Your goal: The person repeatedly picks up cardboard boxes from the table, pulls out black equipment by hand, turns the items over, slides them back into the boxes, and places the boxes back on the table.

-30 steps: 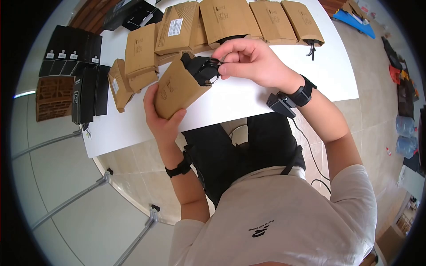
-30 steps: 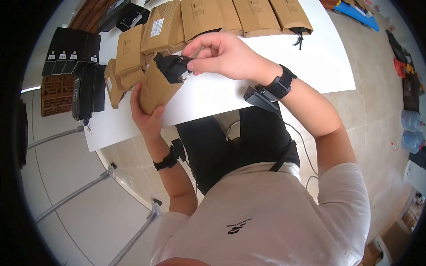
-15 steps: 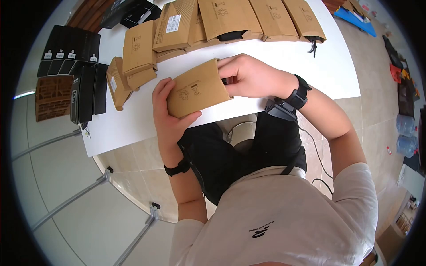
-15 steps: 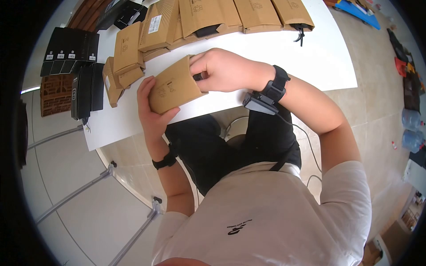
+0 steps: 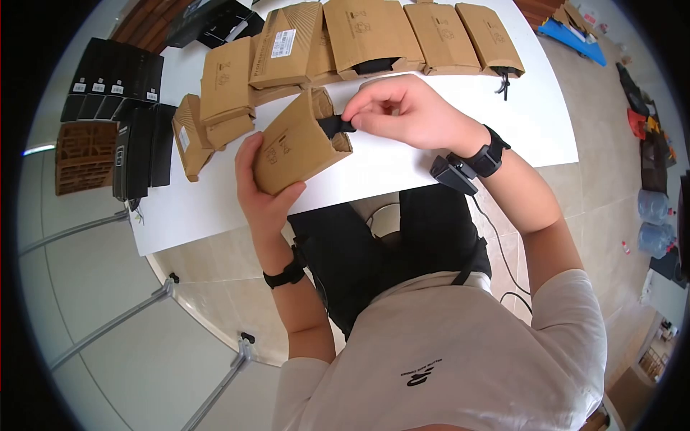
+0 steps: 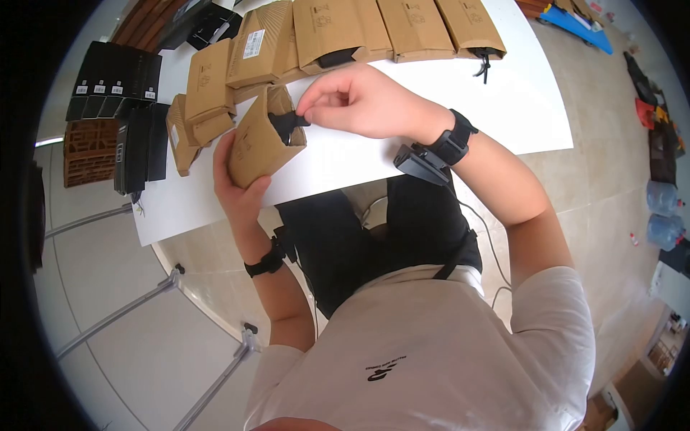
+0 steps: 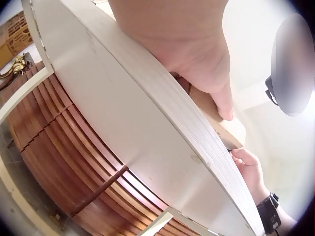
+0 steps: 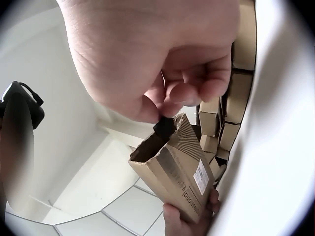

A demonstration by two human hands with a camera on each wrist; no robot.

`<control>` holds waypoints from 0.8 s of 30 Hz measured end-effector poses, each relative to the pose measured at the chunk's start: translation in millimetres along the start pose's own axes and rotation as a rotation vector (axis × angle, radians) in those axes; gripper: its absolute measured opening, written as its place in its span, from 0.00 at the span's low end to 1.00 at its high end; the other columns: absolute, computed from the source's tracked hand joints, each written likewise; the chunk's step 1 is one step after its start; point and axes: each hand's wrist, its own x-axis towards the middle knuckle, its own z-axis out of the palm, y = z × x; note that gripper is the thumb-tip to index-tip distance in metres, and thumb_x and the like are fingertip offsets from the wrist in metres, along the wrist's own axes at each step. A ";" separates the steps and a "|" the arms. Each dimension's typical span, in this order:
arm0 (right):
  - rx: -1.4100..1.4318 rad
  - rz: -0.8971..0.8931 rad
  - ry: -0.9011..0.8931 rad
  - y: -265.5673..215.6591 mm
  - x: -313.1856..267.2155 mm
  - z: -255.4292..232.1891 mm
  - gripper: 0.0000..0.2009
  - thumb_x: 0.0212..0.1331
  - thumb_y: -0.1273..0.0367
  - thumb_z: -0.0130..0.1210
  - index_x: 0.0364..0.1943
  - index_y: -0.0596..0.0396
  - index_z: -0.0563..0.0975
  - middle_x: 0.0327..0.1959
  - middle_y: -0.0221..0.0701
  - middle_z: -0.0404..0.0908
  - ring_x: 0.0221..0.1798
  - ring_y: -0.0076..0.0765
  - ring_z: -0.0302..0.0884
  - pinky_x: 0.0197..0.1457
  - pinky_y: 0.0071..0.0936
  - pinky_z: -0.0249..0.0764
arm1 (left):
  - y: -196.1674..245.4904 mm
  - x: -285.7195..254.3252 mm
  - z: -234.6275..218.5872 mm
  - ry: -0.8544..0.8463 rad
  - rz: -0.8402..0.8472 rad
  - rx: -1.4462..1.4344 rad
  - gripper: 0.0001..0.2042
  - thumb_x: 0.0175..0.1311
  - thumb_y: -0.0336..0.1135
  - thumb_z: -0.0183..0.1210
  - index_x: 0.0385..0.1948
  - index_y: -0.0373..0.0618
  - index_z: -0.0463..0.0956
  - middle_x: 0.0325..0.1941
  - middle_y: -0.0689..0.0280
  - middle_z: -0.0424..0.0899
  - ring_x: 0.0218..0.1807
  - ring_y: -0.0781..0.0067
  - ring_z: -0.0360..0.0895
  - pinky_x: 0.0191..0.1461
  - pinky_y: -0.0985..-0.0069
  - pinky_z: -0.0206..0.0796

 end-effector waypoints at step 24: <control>0.203 0.044 -0.181 -5.9 -4.6 3.5 0.21 0.59 0.76 0.58 0.56 0.52 0.68 0.57 0.27 0.78 0.24 0.11 0.56 0.29 0.12 0.60 | 10.7 2.8 4.4 -0.035 0.019 0.096 0.42 0.38 0.39 0.77 0.61 0.41 0.68 0.65 0.56 0.68 0.65 0.55 0.68 0.67 0.63 0.62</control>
